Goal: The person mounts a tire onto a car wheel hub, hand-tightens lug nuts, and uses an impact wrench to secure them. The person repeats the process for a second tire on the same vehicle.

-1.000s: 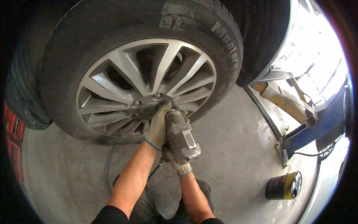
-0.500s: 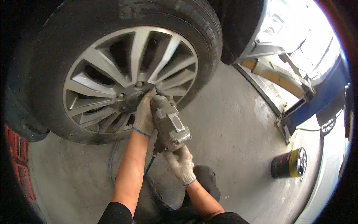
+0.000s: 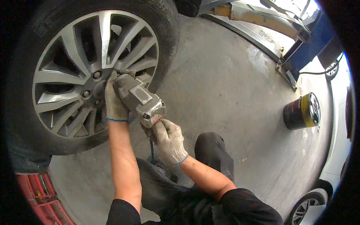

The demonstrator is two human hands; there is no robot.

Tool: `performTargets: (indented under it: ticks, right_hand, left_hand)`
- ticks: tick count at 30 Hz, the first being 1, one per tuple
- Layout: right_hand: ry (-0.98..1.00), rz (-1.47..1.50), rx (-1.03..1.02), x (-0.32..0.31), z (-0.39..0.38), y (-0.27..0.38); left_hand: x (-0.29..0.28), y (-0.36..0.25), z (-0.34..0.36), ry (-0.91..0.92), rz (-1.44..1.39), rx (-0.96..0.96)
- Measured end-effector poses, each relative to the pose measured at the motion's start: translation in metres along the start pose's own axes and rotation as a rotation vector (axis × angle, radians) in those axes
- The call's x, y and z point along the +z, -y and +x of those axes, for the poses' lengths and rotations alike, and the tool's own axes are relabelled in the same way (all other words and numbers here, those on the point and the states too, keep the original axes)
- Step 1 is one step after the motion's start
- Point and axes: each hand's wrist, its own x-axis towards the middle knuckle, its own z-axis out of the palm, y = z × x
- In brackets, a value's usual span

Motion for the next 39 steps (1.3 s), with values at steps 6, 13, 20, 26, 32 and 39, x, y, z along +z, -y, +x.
performTargets:
  ticks: [6,13,20,26,32,39]
  right_hand:
    - [0.132,-0.105,-0.024,-0.010,0.005,-0.008]
    - [0.283,-0.176,-0.139,0.034,0.064,-0.081]
    - [0.424,-0.376,-0.538,0.019,0.094,-0.103]
    - [0.382,-0.763,-0.527,0.022,0.109,-0.106]
    - [0.247,-0.845,-0.841,0.013,0.116,-0.102]
    - [0.332,-0.891,-0.571,0.012,0.114,-0.089]
  left_hand:
    - [0.006,0.001,-0.004,0.033,0.026,0.031]
    - [0.000,0.000,-0.007,-0.022,0.024,0.023]
    - [0.025,-0.005,-0.017,0.115,-0.190,-0.111]
    - [0.009,0.000,-0.021,0.206,-0.286,-0.029]
    - [0.012,-0.003,-0.027,0.158,-0.277,-0.014]
    - [0.016,0.002,-0.023,0.209,-0.315,-0.005]
